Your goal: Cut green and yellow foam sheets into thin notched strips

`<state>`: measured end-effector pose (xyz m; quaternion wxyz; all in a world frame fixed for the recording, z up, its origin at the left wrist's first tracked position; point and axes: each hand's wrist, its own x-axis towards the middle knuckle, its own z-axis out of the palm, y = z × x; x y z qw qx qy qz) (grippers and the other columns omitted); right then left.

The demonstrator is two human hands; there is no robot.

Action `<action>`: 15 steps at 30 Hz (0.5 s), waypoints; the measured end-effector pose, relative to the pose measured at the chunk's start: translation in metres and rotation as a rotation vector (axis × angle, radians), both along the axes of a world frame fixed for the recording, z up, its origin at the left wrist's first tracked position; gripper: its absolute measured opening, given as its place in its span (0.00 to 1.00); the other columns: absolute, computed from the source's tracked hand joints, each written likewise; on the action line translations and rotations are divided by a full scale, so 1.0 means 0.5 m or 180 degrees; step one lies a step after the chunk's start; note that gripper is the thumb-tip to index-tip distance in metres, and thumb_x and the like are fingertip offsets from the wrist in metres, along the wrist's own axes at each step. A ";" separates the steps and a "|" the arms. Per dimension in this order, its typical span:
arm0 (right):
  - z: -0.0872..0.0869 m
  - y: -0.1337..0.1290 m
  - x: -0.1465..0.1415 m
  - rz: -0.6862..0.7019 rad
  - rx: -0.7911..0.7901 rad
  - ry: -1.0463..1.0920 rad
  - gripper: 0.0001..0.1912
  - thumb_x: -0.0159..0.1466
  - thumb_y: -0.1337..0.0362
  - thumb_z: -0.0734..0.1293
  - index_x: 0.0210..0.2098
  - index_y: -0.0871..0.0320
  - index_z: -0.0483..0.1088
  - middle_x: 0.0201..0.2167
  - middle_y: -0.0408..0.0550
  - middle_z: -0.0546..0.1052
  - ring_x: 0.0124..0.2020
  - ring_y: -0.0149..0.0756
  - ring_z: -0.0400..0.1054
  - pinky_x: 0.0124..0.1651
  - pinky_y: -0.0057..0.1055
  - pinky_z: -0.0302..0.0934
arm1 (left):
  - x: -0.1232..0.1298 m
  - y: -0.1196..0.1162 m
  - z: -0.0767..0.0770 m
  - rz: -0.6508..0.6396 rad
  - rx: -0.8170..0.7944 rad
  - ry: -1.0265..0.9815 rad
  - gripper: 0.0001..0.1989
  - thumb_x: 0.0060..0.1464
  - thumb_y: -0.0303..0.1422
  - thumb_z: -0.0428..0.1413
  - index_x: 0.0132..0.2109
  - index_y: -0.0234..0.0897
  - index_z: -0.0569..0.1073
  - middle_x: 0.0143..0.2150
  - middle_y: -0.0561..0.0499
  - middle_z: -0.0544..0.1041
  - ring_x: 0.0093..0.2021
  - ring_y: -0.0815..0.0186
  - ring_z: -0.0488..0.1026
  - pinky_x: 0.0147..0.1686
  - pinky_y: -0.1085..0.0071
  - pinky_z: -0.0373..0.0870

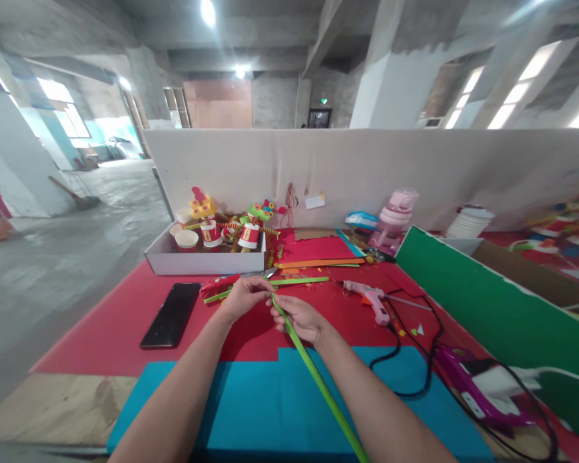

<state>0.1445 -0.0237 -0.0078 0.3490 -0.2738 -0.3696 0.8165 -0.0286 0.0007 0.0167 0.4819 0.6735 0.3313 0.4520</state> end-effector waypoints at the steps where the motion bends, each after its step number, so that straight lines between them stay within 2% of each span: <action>1: 0.000 0.000 -0.003 -0.0008 0.0057 0.0044 0.12 0.62 0.58 0.68 0.37 0.62 0.67 0.22 0.37 0.64 0.16 0.18 0.53 0.17 0.15 0.52 | 0.000 0.001 -0.001 -0.0011 -0.0009 -0.0045 0.07 0.45 0.32 0.62 0.32 0.33 0.78 0.26 0.50 0.75 0.29 0.67 0.71 0.33 0.71 0.67; 3: 0.002 -0.002 -0.009 -0.0041 0.0213 0.0043 0.13 0.61 0.57 0.68 0.37 0.61 0.66 0.21 0.35 0.61 0.14 0.17 0.46 0.14 0.14 0.39 | 0.000 0.004 -0.004 0.0055 -0.0047 -0.0106 0.06 0.45 0.32 0.61 0.32 0.34 0.77 0.24 0.52 0.74 0.27 0.68 0.70 0.32 0.71 0.67; 4: 0.003 -0.004 -0.012 -0.0065 0.0283 -0.0004 0.13 0.61 0.56 0.68 0.36 0.60 0.65 0.21 0.35 0.60 0.14 0.17 0.43 0.14 0.15 0.36 | -0.001 0.006 -0.006 0.0146 -0.0059 -0.0113 0.05 0.45 0.31 0.61 0.32 0.34 0.77 0.24 0.52 0.74 0.26 0.69 0.70 0.31 0.72 0.66; 8: 0.010 -0.009 -0.018 -0.0020 0.0177 -0.0141 0.19 0.64 0.48 0.61 0.35 0.60 0.65 0.19 0.35 0.58 0.14 0.18 0.40 0.14 0.17 0.33 | -0.005 0.014 -0.012 0.0531 0.0001 -0.0004 0.04 0.44 0.30 0.61 0.31 0.34 0.78 0.25 0.53 0.75 0.25 0.70 0.68 0.29 0.74 0.64; 11: 0.010 -0.007 -0.016 0.0011 0.0043 -0.0071 0.21 0.65 0.46 0.59 0.35 0.60 0.65 0.17 0.34 0.56 0.13 0.19 0.39 0.14 0.18 0.31 | -0.005 0.014 -0.011 0.0564 -0.0001 0.0015 0.04 0.43 0.29 0.61 0.30 0.34 0.78 0.25 0.53 0.75 0.26 0.70 0.67 0.29 0.75 0.63; 15: 0.003 -0.004 -0.013 0.0099 0.0133 -0.0024 0.20 0.64 0.47 0.61 0.36 0.59 0.64 0.17 0.33 0.56 0.14 0.19 0.38 0.15 0.18 0.31 | -0.003 0.011 -0.005 0.0560 0.0007 -0.0028 0.03 0.42 0.28 0.60 0.29 0.34 0.77 0.25 0.52 0.75 0.27 0.70 0.68 0.30 0.74 0.64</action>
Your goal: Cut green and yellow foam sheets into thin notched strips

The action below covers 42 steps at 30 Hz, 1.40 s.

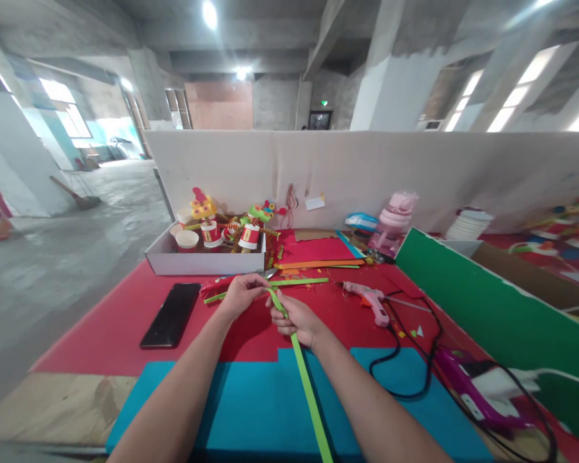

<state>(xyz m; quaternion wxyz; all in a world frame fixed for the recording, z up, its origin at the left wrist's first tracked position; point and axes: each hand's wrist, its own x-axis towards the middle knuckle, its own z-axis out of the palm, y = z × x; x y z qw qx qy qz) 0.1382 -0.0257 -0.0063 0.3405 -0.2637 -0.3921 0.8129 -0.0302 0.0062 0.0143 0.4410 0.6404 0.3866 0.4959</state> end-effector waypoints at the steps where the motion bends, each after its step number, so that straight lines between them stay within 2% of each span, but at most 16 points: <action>1: -0.001 0.000 0.001 0.0024 0.0022 -0.0008 0.20 0.64 0.46 0.62 0.36 0.59 0.64 0.17 0.33 0.55 0.14 0.19 0.38 0.15 0.18 0.31 | 0.001 -0.001 0.001 0.0000 0.0019 -0.0010 0.03 0.42 0.28 0.60 0.29 0.34 0.77 0.25 0.52 0.75 0.27 0.69 0.68 0.30 0.74 0.64; 8: 0.006 -0.010 -0.001 -0.0047 0.0180 -0.0202 0.22 0.62 0.44 0.62 0.35 0.58 0.63 0.16 0.31 0.53 0.13 0.19 0.38 0.15 0.17 0.32 | 0.002 -0.001 0.000 -0.0079 0.0141 -0.0087 0.03 0.43 0.27 0.60 0.29 0.34 0.77 0.26 0.52 0.75 0.29 0.68 0.70 0.33 0.72 0.65; 14: 0.002 -0.008 -0.016 -0.0554 0.0756 -0.0790 0.23 0.62 0.43 0.60 0.33 0.58 0.64 0.13 0.31 0.55 0.11 0.19 0.40 0.12 0.18 0.37 | 0.001 0.004 -0.008 -0.0095 0.0035 -0.0042 0.03 0.44 0.29 0.59 0.30 0.34 0.76 0.24 0.53 0.74 0.26 0.71 0.67 0.29 0.75 0.61; 18: -0.004 -0.008 -0.022 -0.0685 0.0930 -0.0918 0.23 0.62 0.42 0.58 0.32 0.57 0.63 0.13 0.31 0.57 0.09 0.20 0.42 0.11 0.18 0.42 | 0.005 0.000 -0.005 -0.0150 -0.0060 -0.0094 0.04 0.45 0.30 0.60 0.31 0.33 0.75 0.25 0.53 0.73 0.25 0.71 0.66 0.28 0.75 0.61; 22: -0.005 -0.009 -0.023 -0.0778 0.0917 -0.0890 0.23 0.62 0.42 0.58 0.32 0.57 0.63 0.12 0.30 0.57 0.08 0.20 0.43 0.11 0.18 0.43 | 0.005 -0.006 -0.001 -0.0345 -0.0314 -0.0348 0.08 0.45 0.32 0.62 0.33 0.33 0.75 0.25 0.53 0.73 0.26 0.71 0.67 0.29 0.75 0.62; 27: -0.005 -0.006 -0.027 -0.0901 0.0934 -0.0817 0.24 0.61 0.41 0.58 0.32 0.57 0.62 0.12 0.30 0.57 0.08 0.20 0.43 0.10 0.19 0.43 | 0.001 -0.010 0.002 -0.0663 -0.0973 -0.1006 0.15 0.47 0.36 0.61 0.41 0.33 0.74 0.26 0.52 0.72 0.25 0.72 0.68 0.27 0.75 0.61; 31: -0.013 -0.002 -0.026 -0.1106 0.1203 -0.1059 0.23 0.62 0.41 0.57 0.32 0.57 0.62 0.11 0.30 0.57 0.07 0.21 0.45 0.10 0.19 0.43 | 0.003 -0.014 0.004 -0.0706 -0.1109 -0.0859 0.14 0.46 0.36 0.62 0.38 0.32 0.73 0.23 0.53 0.71 0.21 0.74 0.65 0.22 0.76 0.58; 35: -0.022 0.001 -0.026 -0.1165 0.1557 -0.1414 0.22 0.63 0.43 0.57 0.31 0.57 0.62 0.12 0.31 0.60 0.07 0.22 0.49 0.09 0.20 0.43 | 0.006 -0.013 0.001 -0.0545 -0.0917 -0.0452 0.13 0.43 0.36 0.63 0.32 0.32 0.71 0.21 0.54 0.71 0.19 0.75 0.62 0.19 0.77 0.56; 37: -0.022 0.002 -0.027 -0.1089 0.1553 -0.1375 0.23 0.62 0.42 0.58 0.32 0.57 0.63 0.13 0.33 0.64 0.08 0.23 0.55 0.11 0.20 0.47 | 0.006 -0.010 -0.001 -0.0410 -0.0845 -0.0374 0.13 0.43 0.37 0.63 0.30 0.32 0.71 0.20 0.54 0.71 0.18 0.75 0.61 0.19 0.77 0.54; 40: -0.018 0.004 -0.028 -0.0990 0.1157 -0.0958 0.25 0.61 0.41 0.59 0.34 0.60 0.65 0.19 0.41 0.73 0.16 0.28 0.67 0.20 0.22 0.60 | 0.006 -0.009 -0.001 -0.0268 -0.0738 -0.0275 0.14 0.42 0.39 0.63 0.29 0.32 0.71 0.20 0.55 0.69 0.17 0.76 0.60 0.18 0.77 0.53; 42: -0.015 0.005 -0.026 -0.1008 0.0837 -0.0682 0.25 0.62 0.42 0.59 0.34 0.62 0.67 0.22 0.46 0.75 0.19 0.30 0.70 0.26 0.26 0.65 | 0.008 -0.010 0.000 -0.0207 -0.0670 -0.0144 0.15 0.42 0.40 0.63 0.28 0.32 0.71 0.19 0.56 0.68 0.17 0.76 0.59 0.17 0.77 0.53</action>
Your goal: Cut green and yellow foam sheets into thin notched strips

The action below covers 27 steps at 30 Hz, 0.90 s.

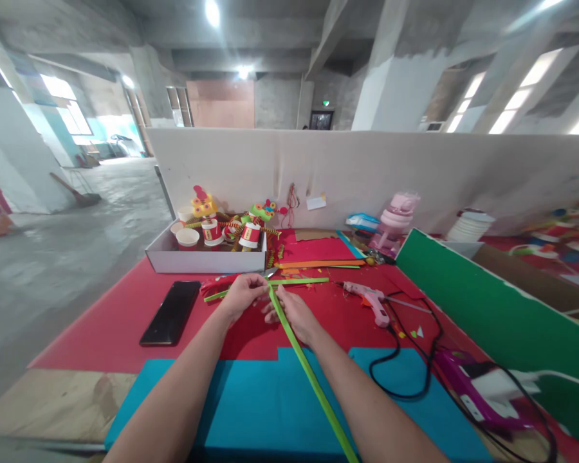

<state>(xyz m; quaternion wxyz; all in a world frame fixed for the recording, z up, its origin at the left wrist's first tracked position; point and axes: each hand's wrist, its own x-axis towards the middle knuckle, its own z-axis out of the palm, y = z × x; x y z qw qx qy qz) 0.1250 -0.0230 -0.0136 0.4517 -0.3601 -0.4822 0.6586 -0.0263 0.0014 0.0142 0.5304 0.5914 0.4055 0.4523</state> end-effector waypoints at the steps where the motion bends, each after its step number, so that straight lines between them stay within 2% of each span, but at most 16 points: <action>1: 0.001 0.001 0.001 -0.0021 -0.0097 0.0098 0.25 0.62 0.44 0.60 0.33 0.62 0.67 0.23 0.47 0.75 0.20 0.30 0.71 0.27 0.27 0.66 | 0.001 -0.001 0.001 0.0005 0.0030 0.0077 0.15 0.43 0.40 0.63 0.28 0.32 0.71 0.19 0.56 0.68 0.16 0.76 0.59 0.17 0.77 0.53; 4: 0.004 0.001 0.006 -0.0034 -0.0268 0.0212 0.21 0.64 0.49 0.63 0.31 0.63 0.68 0.22 0.47 0.75 0.19 0.29 0.70 0.27 0.27 0.67 | 0.006 -0.006 0.003 -0.0024 0.0082 0.0287 0.14 0.44 0.40 0.62 0.29 0.32 0.71 0.19 0.56 0.68 0.16 0.76 0.59 0.17 0.77 0.53; 12: 0.003 -0.001 0.009 -0.0006 -0.0471 0.0340 0.14 0.68 0.59 0.60 0.32 0.62 0.67 0.21 0.45 0.74 0.17 0.28 0.68 0.28 0.30 0.70 | 0.010 -0.007 0.001 -0.0046 0.0063 0.0435 0.12 0.45 0.38 0.60 0.29 0.31 0.71 0.19 0.56 0.69 0.17 0.76 0.60 0.16 0.78 0.56; 17: -0.004 0.001 0.007 -0.0039 -0.0413 0.0278 0.14 0.64 0.56 0.64 0.31 0.62 0.68 0.19 0.43 0.73 0.16 0.27 0.66 0.28 0.30 0.70 | 0.010 -0.008 0.001 -0.0046 -0.0059 0.0458 0.11 0.44 0.36 0.60 0.29 0.31 0.72 0.19 0.55 0.69 0.18 0.75 0.62 0.16 0.78 0.58; 22: -0.004 0.001 0.010 0.0081 -0.0485 0.0529 0.18 0.63 0.50 0.64 0.31 0.62 0.68 0.21 0.43 0.73 0.17 0.27 0.67 0.29 0.31 0.71 | 0.007 -0.006 0.000 -0.0063 -0.0072 0.0323 0.12 0.44 0.37 0.61 0.29 0.31 0.72 0.20 0.54 0.70 0.18 0.75 0.62 0.17 0.78 0.58; 27: 0.001 -0.001 0.012 0.0119 -0.0536 0.0483 0.16 0.63 0.54 0.66 0.29 0.62 0.68 0.21 0.43 0.73 0.17 0.26 0.67 0.29 0.29 0.70 | 0.007 -0.004 -0.003 -0.0066 -0.0020 0.0295 0.13 0.44 0.39 0.61 0.29 0.31 0.72 0.20 0.54 0.70 0.19 0.74 0.63 0.17 0.78 0.57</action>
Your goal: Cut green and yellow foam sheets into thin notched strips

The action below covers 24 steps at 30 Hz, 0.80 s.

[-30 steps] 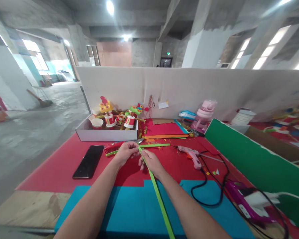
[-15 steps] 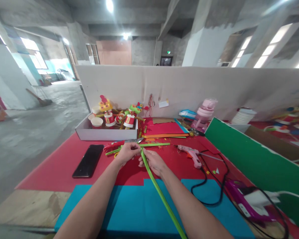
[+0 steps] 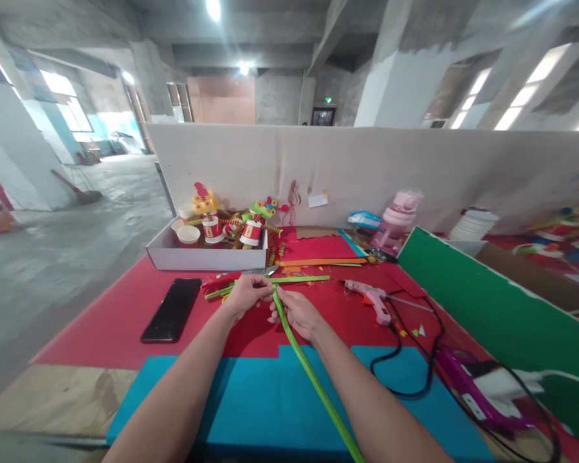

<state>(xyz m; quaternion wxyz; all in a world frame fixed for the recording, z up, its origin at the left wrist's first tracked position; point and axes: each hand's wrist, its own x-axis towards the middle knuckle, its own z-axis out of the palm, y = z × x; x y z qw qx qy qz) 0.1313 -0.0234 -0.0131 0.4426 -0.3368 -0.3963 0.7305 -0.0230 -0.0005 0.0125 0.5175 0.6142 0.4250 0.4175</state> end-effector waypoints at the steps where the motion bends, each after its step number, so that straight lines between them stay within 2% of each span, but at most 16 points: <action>1: 0.001 0.000 0.000 -0.0002 -0.0030 0.0012 0.16 0.63 0.54 0.66 0.29 0.62 0.68 0.21 0.43 0.72 0.17 0.26 0.67 0.28 0.29 0.70 | 0.000 0.000 0.000 0.0008 -0.0007 -0.0018 0.13 0.44 0.39 0.61 0.29 0.31 0.72 0.20 0.53 0.70 0.19 0.74 0.63 0.17 0.78 0.57; 6: 0.009 -0.001 0.004 0.0030 -0.0158 0.0127 0.17 0.64 0.53 0.64 0.30 0.62 0.70 0.20 0.44 0.72 0.18 0.27 0.67 0.28 0.30 0.70 | 0.001 -0.001 0.001 0.0029 0.0000 -0.0029 0.13 0.43 0.39 0.62 0.30 0.31 0.73 0.20 0.54 0.71 0.20 0.74 0.63 0.17 0.79 0.58; 13: 0.008 -0.001 0.002 0.0013 -0.0145 0.0018 0.14 0.66 0.57 0.63 0.30 0.62 0.69 0.20 0.43 0.72 0.17 0.27 0.67 0.26 0.29 0.71 | 0.001 0.000 -0.002 0.0035 -0.0017 0.0006 0.12 0.43 0.38 0.61 0.29 0.31 0.73 0.19 0.54 0.70 0.19 0.74 0.63 0.17 0.78 0.58; 20: 0.000 0.000 -0.004 -0.0215 0.0086 -0.0399 0.18 0.61 0.52 0.67 0.26 0.61 0.67 0.18 0.39 0.69 0.15 0.24 0.63 0.24 0.28 0.70 | 0.000 -0.001 0.002 0.0068 -0.0120 0.0015 0.11 0.42 0.37 0.61 0.27 0.31 0.73 0.19 0.54 0.70 0.20 0.74 0.64 0.17 0.78 0.58; 24: -0.003 0.001 -0.007 -0.0347 0.0429 -0.0898 0.21 0.59 0.47 0.66 0.26 0.60 0.66 0.17 0.40 0.70 0.15 0.26 0.65 0.20 0.24 0.65 | 0.001 0.002 -0.002 0.0097 -0.0194 0.0017 0.12 0.40 0.37 0.62 0.28 0.31 0.74 0.20 0.54 0.69 0.20 0.74 0.62 0.17 0.78 0.57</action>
